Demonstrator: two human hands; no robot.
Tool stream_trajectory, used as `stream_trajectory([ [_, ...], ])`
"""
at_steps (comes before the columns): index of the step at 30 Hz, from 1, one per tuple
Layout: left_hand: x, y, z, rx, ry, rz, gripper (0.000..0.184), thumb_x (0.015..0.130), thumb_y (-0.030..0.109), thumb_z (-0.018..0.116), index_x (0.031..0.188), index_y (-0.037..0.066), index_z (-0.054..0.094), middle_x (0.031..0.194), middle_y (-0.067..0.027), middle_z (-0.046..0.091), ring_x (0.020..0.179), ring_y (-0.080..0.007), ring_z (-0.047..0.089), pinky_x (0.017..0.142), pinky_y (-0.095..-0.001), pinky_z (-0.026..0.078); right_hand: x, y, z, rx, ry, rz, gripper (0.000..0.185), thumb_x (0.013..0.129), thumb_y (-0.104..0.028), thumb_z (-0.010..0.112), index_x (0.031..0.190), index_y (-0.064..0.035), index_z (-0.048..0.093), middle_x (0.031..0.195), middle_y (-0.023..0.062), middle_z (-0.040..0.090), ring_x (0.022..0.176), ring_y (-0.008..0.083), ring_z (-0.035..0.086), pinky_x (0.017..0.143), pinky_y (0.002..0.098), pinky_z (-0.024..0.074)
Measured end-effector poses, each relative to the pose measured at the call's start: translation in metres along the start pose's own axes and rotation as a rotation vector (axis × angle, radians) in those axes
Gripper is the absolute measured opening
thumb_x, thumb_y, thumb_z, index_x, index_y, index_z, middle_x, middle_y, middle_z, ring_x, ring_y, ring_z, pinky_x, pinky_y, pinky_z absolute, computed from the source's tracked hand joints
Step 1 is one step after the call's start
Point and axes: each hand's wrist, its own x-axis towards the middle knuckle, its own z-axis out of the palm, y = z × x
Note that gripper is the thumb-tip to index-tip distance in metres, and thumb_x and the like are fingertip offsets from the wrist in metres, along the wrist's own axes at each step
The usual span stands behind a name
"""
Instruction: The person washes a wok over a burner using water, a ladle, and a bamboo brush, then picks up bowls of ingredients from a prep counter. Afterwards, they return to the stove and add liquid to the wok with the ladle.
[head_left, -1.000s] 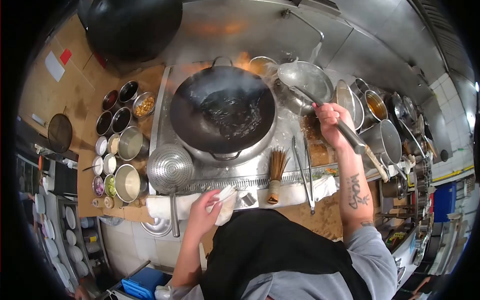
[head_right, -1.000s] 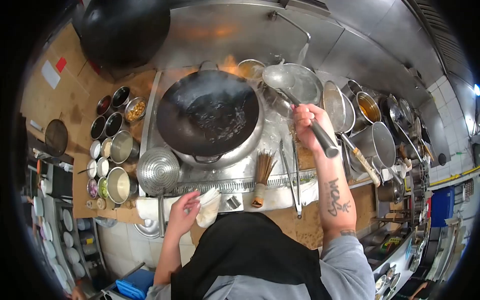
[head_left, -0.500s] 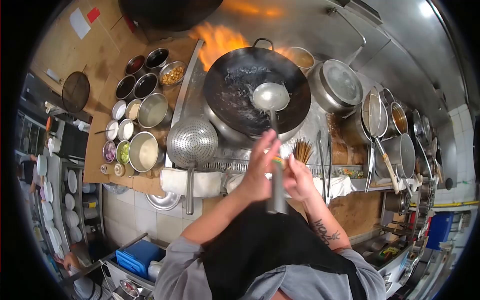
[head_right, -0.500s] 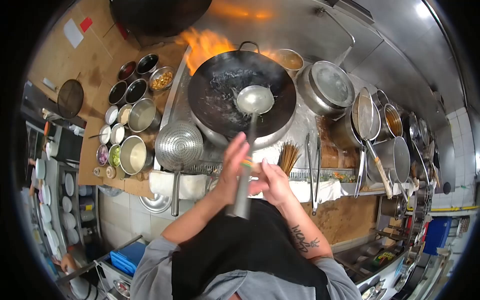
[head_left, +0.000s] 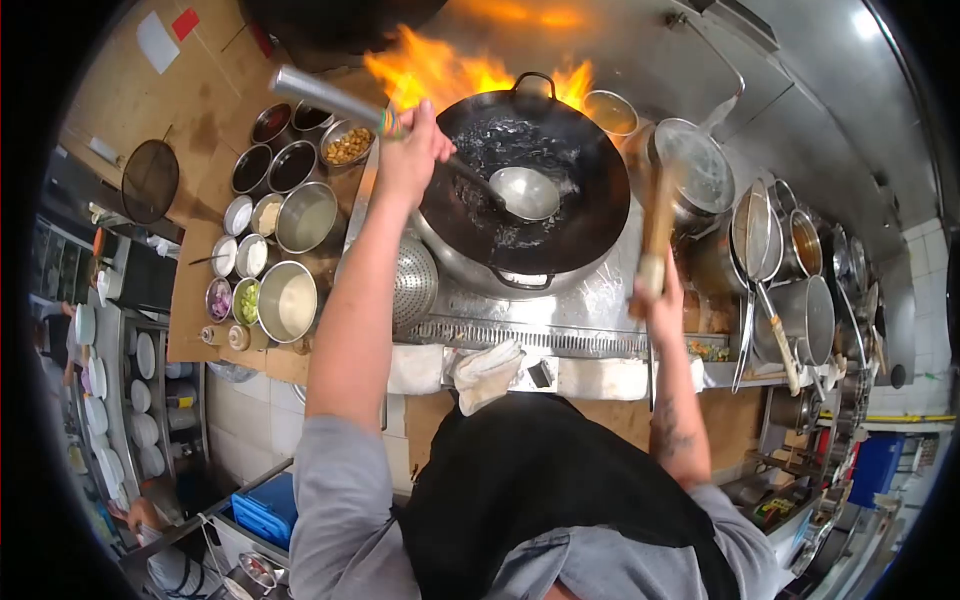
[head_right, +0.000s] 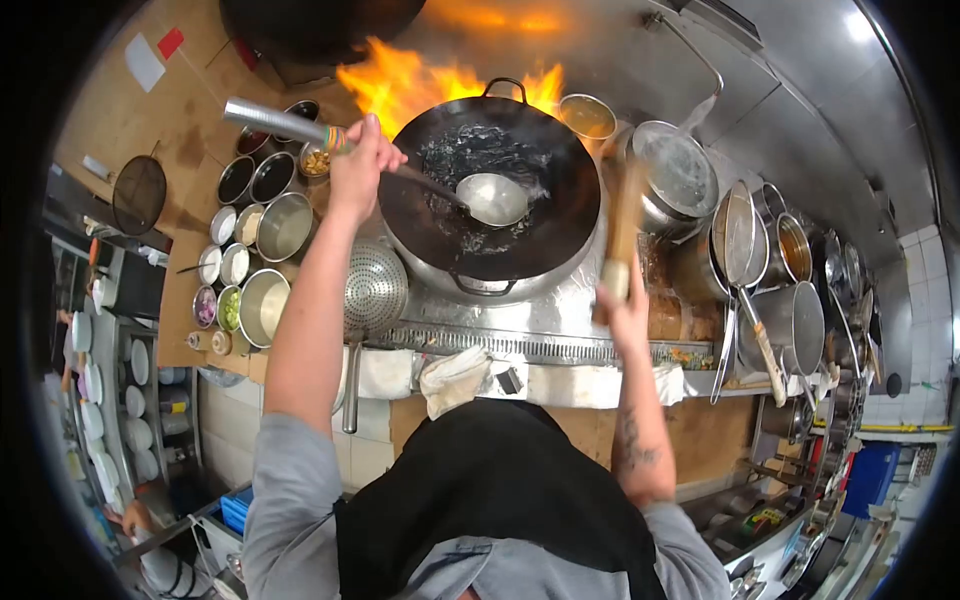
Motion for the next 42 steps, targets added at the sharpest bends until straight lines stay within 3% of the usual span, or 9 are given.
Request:
stream_trajectory([
  [2,0.018,-0.001,0.007,0.008,-0.031,-0.024,0.038,0.107,0.035,0.046,0.078,0.010,0.047,0.056,0.0032,0.038,0.054,-0.0107,0.045,0.067,-0.0322,0.051,0.058,-0.048,0.026,-0.248,-0.233,-0.110,0.060,0.091,-0.015,0.067,0.148,-0.0134,0.047,0.087,0.0055,0.068,0.078,0.0128,0.064,0.065,0.0271,0.0528],
  [5,0.032,0.006,0.024,-0.005,-0.017,-0.084,0.037,0.106,0.036,0.048,0.080,0.009,0.048,0.056,0.0034,0.038,0.053,-0.0106,0.045,0.065,-0.0323,0.051,0.120,-0.039,0.082,-0.811,-0.508,-0.430,0.052,0.091,-0.038,0.064,0.138,-0.0167,0.057,0.117,0.0186,0.068,0.110,0.0351,0.065,0.095,0.0402,0.0513],
  [8,0.026,0.005,0.024,-0.032,0.078,-0.133,0.036,0.106,0.036,0.049,0.083,0.009,0.049,0.055,0.0034,0.038,0.051,-0.0106,0.044,0.063,-0.0323,0.050,0.160,-0.040,0.127,-1.207,-0.309,0.013,0.046,0.091,-0.039,0.058,0.134,-0.0230,0.061,0.115,0.0199,0.068,0.109,0.0379,0.065,0.097,0.0450,0.0503],
  [16,0.007,0.010,0.007,-0.022,0.075,-0.123,0.032,0.106,0.028,0.049,0.080,0.010,0.047,0.057,0.0029,0.039,0.053,-0.0112,0.045,0.064,-0.0341,0.051,0.116,-0.017,0.116,-1.091,-0.534,-0.444,0.042,0.085,-0.031,0.060,0.125,-0.0179,0.066,0.103,0.0209,0.071,0.096,0.0373,0.069,0.085,0.0468,0.0565],
  [26,0.022,-0.002,-0.006,-0.126,0.085,-0.165,0.030,0.105,0.029,0.052,0.083,0.010,0.046,0.058,0.0035,0.037,0.055,-0.0109,0.043,0.069,-0.0350,0.051,0.154,-0.035,0.106,-1.169,-0.382,-0.135,0.040,0.087,-0.037,0.059,0.122,-0.0189,0.068,0.103,0.0191,0.071,0.098,0.0365,0.068,0.088,0.0448,0.0553],
  [30,0.023,-0.008,-0.010,-0.119,0.041,-0.152,0.030,0.105,0.031,0.052,0.083,0.011,0.046,0.059,0.0033,0.036,0.055,-0.0114,0.043,0.069,-0.0345,0.051,0.141,0.000,0.106,-1.184,-0.459,-0.545,0.042,0.085,-0.036,0.060,0.123,-0.0199,0.067,0.100,0.0174,0.072,0.094,0.0351,0.070,0.085,0.0459,0.0569],
  [32,0.023,-0.006,-0.012,-0.151,0.052,-0.154,0.030,0.105,0.031,0.052,0.083,0.012,0.045,0.059,0.0031,0.037,0.056,-0.0115,0.044,0.069,-0.0342,0.050,0.150,-0.040,0.109,-1.203,-0.409,-0.152,0.046,0.083,-0.039,0.063,0.125,-0.0210,0.066,0.106,0.0213,0.070,0.100,0.0345,0.069,0.090,0.0453,0.0552],
  [34,0.018,-0.006,-0.011,-0.098,0.005,-0.156,0.028,0.106,0.029,0.050,0.084,0.012,0.045,0.060,0.0034,0.037,0.058,-0.0111,0.044,0.073,-0.0337,0.050,0.133,-0.015,0.107,-1.133,-0.536,-0.515,0.044,0.085,-0.039,0.061,0.124,-0.0203,0.068,0.100,0.0198,0.072,0.095,0.0351,0.070,0.088,0.0434,0.0565],
  [42,-0.001,0.015,-0.010,0.133,-0.214,-0.045,0.036,0.107,0.029,0.047,0.075,0.012,0.044,0.059,0.0040,0.039,0.060,-0.0104,0.045,0.084,-0.0363,0.052,0.166,-0.057,0.069,-1.138,-0.837,-0.100,0.046,0.076,-0.038,0.072,0.115,-0.0129,0.074,0.109,0.0176,0.072,0.103,0.0295,0.070,0.091,0.0379,0.0541],
])
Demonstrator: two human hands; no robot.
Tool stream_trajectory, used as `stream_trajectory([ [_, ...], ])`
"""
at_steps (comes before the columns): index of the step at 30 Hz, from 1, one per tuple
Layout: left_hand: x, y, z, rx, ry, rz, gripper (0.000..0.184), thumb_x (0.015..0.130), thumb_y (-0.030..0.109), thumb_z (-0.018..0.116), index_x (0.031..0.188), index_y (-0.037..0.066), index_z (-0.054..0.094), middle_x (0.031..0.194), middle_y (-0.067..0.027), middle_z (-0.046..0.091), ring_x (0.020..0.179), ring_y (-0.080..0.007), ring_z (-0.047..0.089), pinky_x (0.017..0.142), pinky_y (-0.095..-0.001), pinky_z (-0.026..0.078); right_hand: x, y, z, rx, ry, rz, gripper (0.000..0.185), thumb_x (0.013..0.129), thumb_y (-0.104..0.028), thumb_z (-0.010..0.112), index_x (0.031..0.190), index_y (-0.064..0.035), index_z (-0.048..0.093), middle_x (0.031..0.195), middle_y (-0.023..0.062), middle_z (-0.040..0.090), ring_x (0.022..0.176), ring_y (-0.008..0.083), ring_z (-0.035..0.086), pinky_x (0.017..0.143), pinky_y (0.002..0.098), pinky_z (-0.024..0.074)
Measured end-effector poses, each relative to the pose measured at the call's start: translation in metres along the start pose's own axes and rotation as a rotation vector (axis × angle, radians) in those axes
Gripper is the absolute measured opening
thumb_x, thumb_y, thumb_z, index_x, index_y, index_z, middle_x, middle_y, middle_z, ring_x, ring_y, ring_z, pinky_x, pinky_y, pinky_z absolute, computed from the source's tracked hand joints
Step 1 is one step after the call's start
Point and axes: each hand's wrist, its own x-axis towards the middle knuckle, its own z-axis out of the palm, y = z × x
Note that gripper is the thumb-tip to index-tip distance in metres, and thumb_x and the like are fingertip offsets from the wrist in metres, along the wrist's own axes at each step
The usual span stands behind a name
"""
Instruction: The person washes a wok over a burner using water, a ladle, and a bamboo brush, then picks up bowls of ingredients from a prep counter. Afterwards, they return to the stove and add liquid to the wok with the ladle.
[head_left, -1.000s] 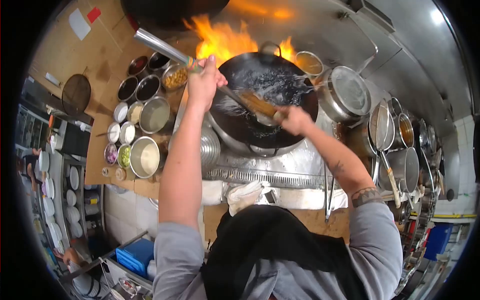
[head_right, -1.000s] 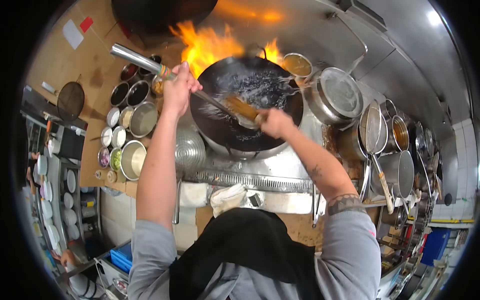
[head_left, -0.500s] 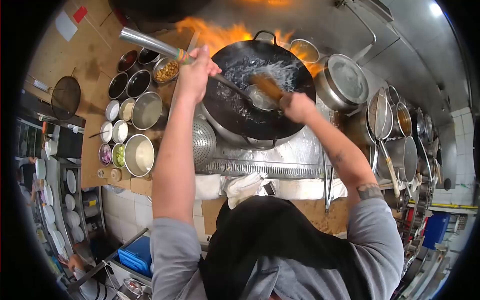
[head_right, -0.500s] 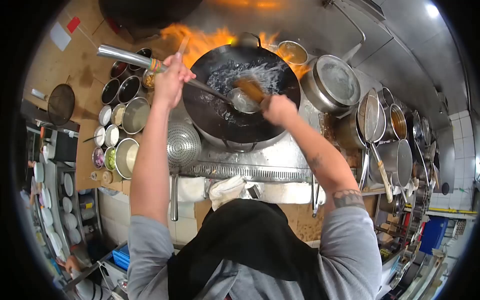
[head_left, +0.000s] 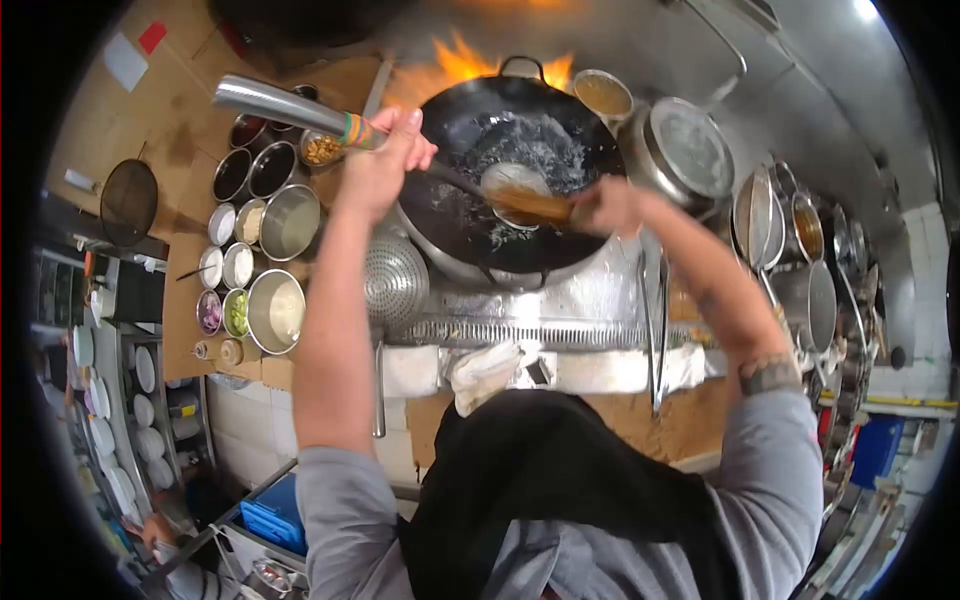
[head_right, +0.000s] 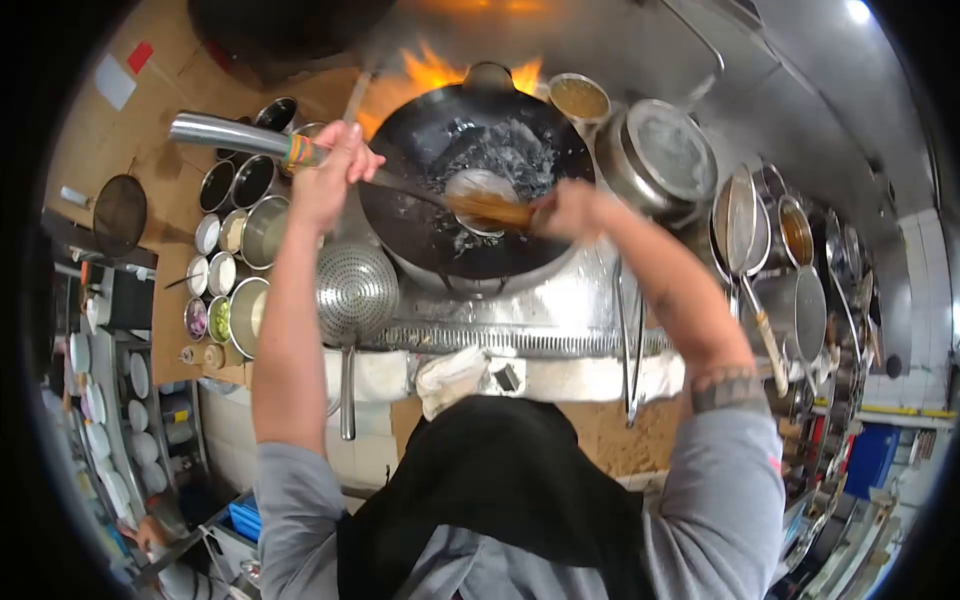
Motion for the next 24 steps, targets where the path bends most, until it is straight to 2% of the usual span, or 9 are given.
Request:
stream_trajectory([
  [3,-0.021,0.005,0.016,0.193,-0.241,-0.082,0.020,0.102,0.017,0.055,0.084,0.009,0.052,0.085,-0.0051,0.058,0.091,-0.0170,0.063,0.097,-0.0381,0.049,-0.006,-0.040,-0.036,-0.363,0.200,0.252,0.031,0.084,-0.028,0.061,0.106,-0.0112,0.075,0.110,0.0177,0.071,0.105,0.0321,0.069,0.092,0.0426,0.0547],
  [5,-0.048,-0.009,0.024,0.390,-0.310,0.004,0.003,0.098,0.010,0.059,0.101,0.010,0.058,0.109,-0.0115,0.059,0.112,-0.0235,0.062,0.101,-0.0390,0.048,-0.008,-0.034,-0.009,-0.243,0.186,0.098,0.038,0.083,-0.030,0.061,0.118,-0.0202,0.072,0.112,0.0166,0.071,0.104,0.0338,0.068,0.092,0.0429,0.0547],
  [6,-0.063,-0.023,0.023,0.489,-0.321,0.121,0.018,0.095,0.006,0.060,0.112,0.012,0.060,0.124,-0.0151,0.056,0.123,-0.0283,0.059,0.103,-0.0397,0.048,-0.008,-0.021,0.002,-0.157,0.173,0.004,0.041,0.083,-0.031,0.062,0.122,-0.0232,0.071,0.112,0.0163,0.071,0.104,0.0343,0.068,0.093,0.0428,0.0547],
  [7,-0.084,-0.010,0.033,-0.136,-0.245,-0.511,0.037,0.095,0.007,0.060,0.132,0.010,0.054,0.139,-0.0177,0.049,0.126,-0.0360,0.056,0.101,-0.0410,0.051,-0.011,-0.008,-0.001,-0.246,0.204,0.076,0.045,0.082,-0.030,0.062,0.127,-0.0263,0.068,0.110,0.0155,0.072,0.103,0.0332,0.069,0.093,0.0425,0.0546],
  [8,-0.094,-0.022,0.032,-0.596,-0.230,-0.551,0.042,0.096,0.011,0.060,0.136,0.002,0.049,0.144,-0.0187,0.045,0.128,-0.0428,0.053,0.098,-0.0434,0.055,-0.017,-0.021,-0.017,-0.063,0.162,0.292,0.041,0.082,-0.030,0.065,0.122,-0.0217,0.071,0.111,0.0153,0.072,0.103,0.0319,0.069,0.092,0.0416,0.0551],
  [11,-0.106,-0.050,0.044,-1.119,0.018,-0.843,0.044,0.096,0.019,0.062,0.132,-0.003,0.048,0.132,-0.0199,0.050,0.122,-0.0437,0.056,0.095,-0.0477,0.056,0.019,-0.028,0.031,-0.092,0.368,0.359,0.031,0.083,-0.027,0.066,0.106,-0.0067,0.073,0.110,0.0177,0.072,0.103,0.0324,0.070,0.090,0.0405,0.0562],
  [14,-0.088,-0.032,0.098,-0.853,0.263,-1.149,0.035,0.096,0.024,0.063,0.118,0.000,0.053,0.113,-0.0171,0.060,0.105,-0.0340,0.065,0.081,-0.0412,0.058,0.015,-0.049,0.058,0.229,0.427,0.351,0.033,0.083,-0.024,0.065,0.108,-0.0055,0.072,0.114,0.0212,0.070,0.108,0.0338,0.068,0.094,0.0424,0.0544],
  [19,-0.107,-0.090,0.157,-0.657,0.053,-1.153,0.018,0.091,0.024,0.068,0.088,0.009,0.058,0.076,-0.0010,0.056,0.054,-0.0106,0.042,0.052,-0.0262,0.035,0.013,-0.072,0.045,0.231,0.284,0.388,0.040,0.083,-0.025,0.065,0.116,-0.0044,0.070,0.117,0.0210,0.069,0.111,0.0336,0.067,0.096,0.0412,0.0533],
  [24,-0.086,-0.064,0.192,-0.716,0.094,-1.113,0.014,0.090,0.016,0.063,0.081,0.007,0.058,0.064,0.0001,0.050,0.052,-0.0120,0.045,0.050,-0.0252,0.036,-0.002,-0.077,0.009,0.413,0.208,0.451,0.042,0.082,-0.024,0.064,0.117,-0.0008,0.069,0.119,0.0206,0.069,0.114,0.0317,0.066,0.096,0.0390,0.0528],
])
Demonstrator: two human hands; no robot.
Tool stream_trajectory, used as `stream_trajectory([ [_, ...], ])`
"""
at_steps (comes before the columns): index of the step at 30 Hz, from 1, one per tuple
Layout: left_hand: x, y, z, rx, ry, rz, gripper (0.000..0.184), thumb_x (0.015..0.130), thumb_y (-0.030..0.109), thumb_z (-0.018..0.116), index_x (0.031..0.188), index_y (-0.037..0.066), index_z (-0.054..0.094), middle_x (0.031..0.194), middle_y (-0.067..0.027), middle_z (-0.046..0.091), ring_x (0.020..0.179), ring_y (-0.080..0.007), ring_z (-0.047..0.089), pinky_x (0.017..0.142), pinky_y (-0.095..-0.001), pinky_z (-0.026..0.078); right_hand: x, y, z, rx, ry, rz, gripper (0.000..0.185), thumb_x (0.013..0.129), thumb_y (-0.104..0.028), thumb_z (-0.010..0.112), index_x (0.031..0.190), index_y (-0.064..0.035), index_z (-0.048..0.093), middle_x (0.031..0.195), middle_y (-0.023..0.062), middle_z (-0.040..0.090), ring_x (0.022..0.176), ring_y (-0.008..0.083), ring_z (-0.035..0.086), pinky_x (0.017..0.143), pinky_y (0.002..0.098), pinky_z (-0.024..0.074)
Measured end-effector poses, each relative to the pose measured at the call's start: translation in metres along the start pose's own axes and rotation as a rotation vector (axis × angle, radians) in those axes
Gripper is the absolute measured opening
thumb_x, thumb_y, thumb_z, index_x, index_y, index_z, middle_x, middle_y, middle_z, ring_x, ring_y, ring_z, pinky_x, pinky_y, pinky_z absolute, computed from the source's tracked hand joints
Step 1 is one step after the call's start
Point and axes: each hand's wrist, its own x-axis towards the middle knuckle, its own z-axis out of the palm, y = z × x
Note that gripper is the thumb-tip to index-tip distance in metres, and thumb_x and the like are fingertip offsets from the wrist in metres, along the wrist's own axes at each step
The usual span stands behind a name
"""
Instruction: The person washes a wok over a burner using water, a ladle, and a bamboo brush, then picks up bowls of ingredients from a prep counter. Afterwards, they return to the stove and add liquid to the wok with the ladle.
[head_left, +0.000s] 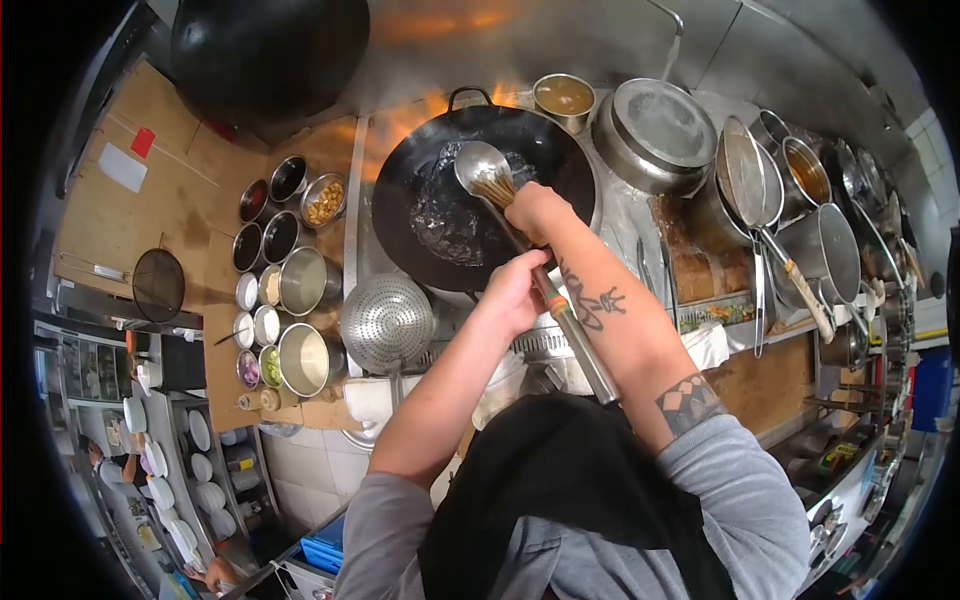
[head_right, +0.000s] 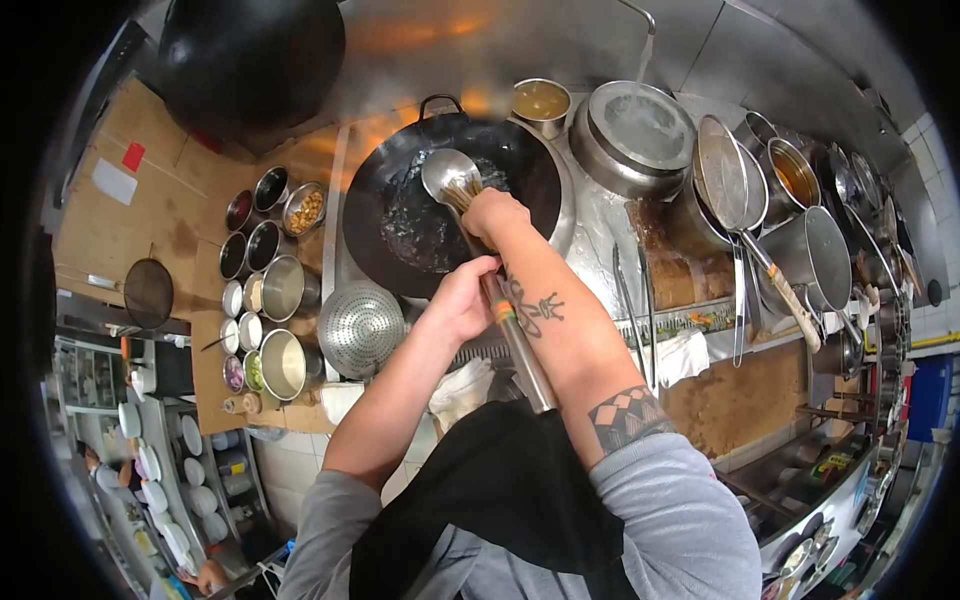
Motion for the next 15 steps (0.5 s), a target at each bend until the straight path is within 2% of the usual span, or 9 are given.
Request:
stream_trajectory([
  [2,-0.023,0.009,0.039,-0.054,0.060,-0.006,0.014,0.090,0.014,0.063,0.080,0.006,0.058,0.060,0.0002,0.050,0.053,-0.0125,0.048,0.050,-0.0254,0.038,0.029,0.022,0.014,-0.134,-0.038,-0.135,0.043,0.082,-0.024,0.062,0.117,0.0008,0.069,0.119,0.0208,0.068,0.113,0.0320,0.066,0.096,0.0395,0.0529],
  [5,-0.047,0.062,-0.025,0.578,0.032,0.007,0.012,0.090,0.011,0.063,0.082,0.002,0.059,0.058,-0.0003,0.050,0.047,-0.0116,0.045,0.047,-0.0291,0.040,0.035,0.066,-0.021,-0.469,-0.036,-0.332,0.044,0.083,-0.031,0.060,0.116,-0.0033,0.071,0.120,0.0160,0.069,0.111,0.0309,0.067,0.093,0.0410,0.0540],
  [6,-0.061,0.080,-0.055,0.891,0.083,0.029,0.012,0.090,0.011,0.064,0.089,0.000,0.060,0.065,-0.0062,0.060,0.054,-0.0189,0.058,0.053,-0.0357,0.048,0.025,0.066,-0.049,-0.676,0.063,-0.257,0.040,0.082,-0.030,0.063,0.113,-0.0076,0.073,0.117,0.0119,0.071,0.108,0.0269,0.069,0.088,0.0409,0.0559],
  [7,-0.071,0.078,-0.093,1.734,0.349,0.494,0.016,0.090,0.009,0.059,0.102,-0.001,0.055,0.084,-0.0182,0.069,0.074,-0.0331,0.070,0.068,-0.0454,0.055,0.030,0.070,-0.072,-0.746,0.090,-0.211,0.037,0.081,-0.028,0.064,0.111,-0.0089,0.074,0.114,0.0109,0.073,0.105,0.0235,0.071,0.083,0.0408,0.0575],
  [8,-0.097,0.082,-0.090,2.164,0.631,0.310,0.020,0.093,0.007,0.051,0.110,-0.001,0.046,0.104,-0.0279,0.068,0.095,-0.0432,0.069,0.082,-0.0505,0.054,0.024,0.067,-0.088,-0.668,0.194,-0.176,0.034,0.081,-0.026,0.065,0.107,-0.0071,0.074,0.110,0.0109,0.074,0.101,0.0239,0.072,0.079,0.0403,0.0585],
  [9,-0.096,0.091,-0.109,2.242,0.699,0.251,0.027,0.096,0.005,0.044,0.121,-0.001,0.040,0.101,-0.0274,0.067,0.094,-0.0415,0.069,0.081,-0.0484,0.056,0.018,0.063,-0.089,-0.611,0.261,-0.189,0.035,0.082,-0.026,0.064,0.112,-0.0096,0.073,0.110,0.0112,0.073,0.101,0.0255,0.072,0.081,0.0411,0.0584],
  [12,-0.096,0.091,-0.129,2.402,0.747,0.233,0.024,0.098,0.009,0.041,0.120,0.000,0.041,0.101,-0.0252,0.068,0.087,-0.0401,0.071,0.075,-0.0482,0.058,-0.011,0.056,-0.057,-0.330,0.411,-0.360,0.040,0.086,-0.028,0.060,0.125,-0.0198,0.066,0.109,0.0125,0.073,0.099,0.0301,0.071,0.087,0.0440,0.0571],
  [14,-0.094,0.086,-0.132,2.421,0.778,0.318,0.026,0.097,0.009,0.042,0.121,0.000,0.040,0.098,-0.0252,0.067,0.082,-0.0393,0.071,0.070,-0.0472,0.059,-0.017,0.078,-0.026,-0.368,0.270,-0.598,0.042,0.087,-0.032,0.061,0.128,-0.0239,0.063,0.107,0.0153,0.072,0.101,0.0318,0.070,0.089,0.0452,0.0562],
  [15,-0.101,0.085,-0.134,2.425,0.770,0.327,0.027,0.097,0.010,0.042,0.122,0.000,0.040,0.098,-0.0251,0.067,0.082,-0.0393,0.071,0.070,-0.0468,0.059,0.004,0.080,-0.023,-0.401,0.261,-0.456,0.045,0.086,-0.034,0.063,0.130,-0.0242,0.062,0.106,0.0154,0.072,0.101,0.0325,0.070,0.090,0.0452,0.0561],
])
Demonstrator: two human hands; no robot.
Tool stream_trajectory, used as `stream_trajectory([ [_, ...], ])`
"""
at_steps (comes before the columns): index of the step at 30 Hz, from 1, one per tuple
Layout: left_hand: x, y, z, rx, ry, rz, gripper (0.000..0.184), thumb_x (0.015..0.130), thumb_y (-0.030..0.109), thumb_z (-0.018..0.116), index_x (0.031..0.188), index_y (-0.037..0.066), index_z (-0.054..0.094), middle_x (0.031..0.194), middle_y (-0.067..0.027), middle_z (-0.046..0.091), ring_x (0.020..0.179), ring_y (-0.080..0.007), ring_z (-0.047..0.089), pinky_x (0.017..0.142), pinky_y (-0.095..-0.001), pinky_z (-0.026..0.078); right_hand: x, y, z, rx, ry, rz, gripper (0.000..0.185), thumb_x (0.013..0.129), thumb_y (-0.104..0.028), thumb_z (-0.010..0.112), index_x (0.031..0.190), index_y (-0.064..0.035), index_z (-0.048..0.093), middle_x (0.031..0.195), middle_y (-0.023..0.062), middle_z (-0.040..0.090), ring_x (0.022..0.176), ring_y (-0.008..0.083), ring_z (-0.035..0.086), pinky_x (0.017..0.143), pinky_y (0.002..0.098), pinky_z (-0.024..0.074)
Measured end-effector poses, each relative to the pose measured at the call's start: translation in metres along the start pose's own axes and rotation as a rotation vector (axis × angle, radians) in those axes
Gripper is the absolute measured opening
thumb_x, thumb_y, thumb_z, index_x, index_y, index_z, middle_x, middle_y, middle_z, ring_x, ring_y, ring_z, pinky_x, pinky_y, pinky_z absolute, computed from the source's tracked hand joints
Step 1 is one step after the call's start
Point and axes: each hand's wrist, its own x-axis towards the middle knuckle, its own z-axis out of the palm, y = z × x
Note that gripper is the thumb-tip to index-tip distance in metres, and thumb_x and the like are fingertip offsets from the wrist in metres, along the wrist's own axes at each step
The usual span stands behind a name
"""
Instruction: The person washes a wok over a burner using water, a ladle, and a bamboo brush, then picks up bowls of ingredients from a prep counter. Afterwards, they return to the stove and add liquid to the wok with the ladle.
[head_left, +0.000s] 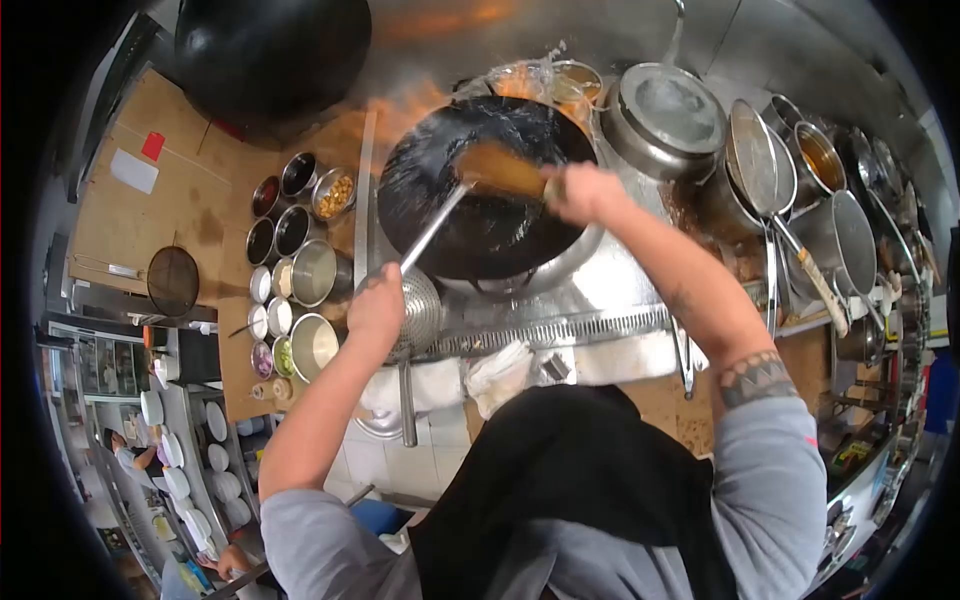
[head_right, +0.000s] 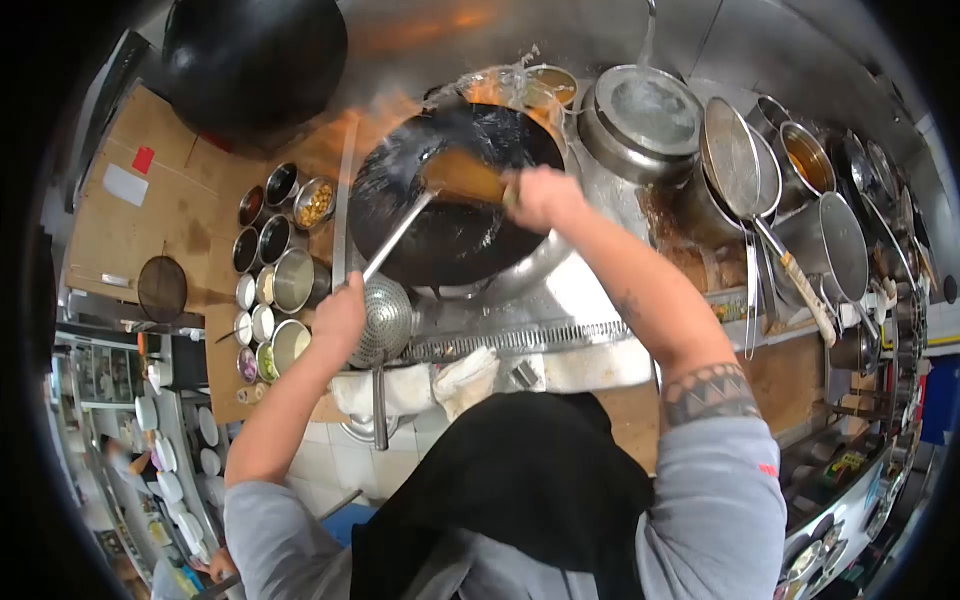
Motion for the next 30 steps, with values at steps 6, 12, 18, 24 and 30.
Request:
stream_trajectory([
  [6,-0.002,0.004,-0.012,-0.050,-0.005,0.010,0.029,0.095,0.012,0.047,0.120,-0.001,0.044,0.094,-0.0238,0.068,0.084,-0.0393,0.071,0.072,-0.0456,0.058,-0.016,0.000,0.006,0.081,0.120,-0.019,0.035,0.087,-0.031,0.061,0.118,-0.0202,0.070,0.107,0.0165,0.072,0.103,0.0335,0.069,0.092,0.0449,0.0550],
  [12,0.014,0.002,0.010,-0.714,-0.121,-0.113,0.028,0.083,0.022,0.068,0.101,0.002,0.061,0.098,-0.0254,0.067,0.099,-0.0412,0.065,0.084,-0.0492,0.051,-0.015,-0.011,-0.053,0.087,0.122,0.153,0.038,0.089,-0.030,0.062,0.123,-0.0166,0.068,0.112,0.0138,0.071,0.105,0.0321,0.068,0.092,0.0408,0.0551],
  [18,-0.016,-0.039,0.036,-0.490,0.305,-0.164,0.021,0.080,0.015,0.069,0.093,0.003,0.058,0.081,-0.0236,0.066,0.082,-0.0460,0.064,0.072,-0.0521,0.050,-0.048,0.006,-0.122,0.471,0.471,-0.074,0.055,0.086,-0.036,0.068,0.134,-0.0092,0.061,0.121,0.0182,0.067,0.107,0.0370,0.066,0.095,0.0417,0.0526],
  [24,-0.011,-0.074,0.063,-0.448,0.429,-0.030,0.016,0.076,0.008,0.066,0.088,0.004,0.056,0.077,-0.0211,0.063,0.077,-0.0452,0.061,0.068,-0.0532,0.047,-0.067,0.049,-0.063,0.329,0.002,0.200,0.059,0.081,-0.035,0.073,0.134,-0.0108,0.061,0.113,0.0222,0.069,0.109,0.0357,0.066,0.096,0.0396,0.0515],
  [30,-0.012,-0.062,0.065,-0.454,0.510,0.064,0.013,0.071,0.006,0.064,0.076,0.003,0.052,0.074,-0.0192,0.058,0.074,-0.0441,0.058,0.066,-0.0518,0.045,-0.091,0.052,-0.057,0.538,0.117,-0.148,0.061,0.081,-0.033,0.076,0.135,-0.0084,0.061,0.115,0.0184,0.070,0.108,0.0291,0.068,0.096,0.0380,0.0507],
])
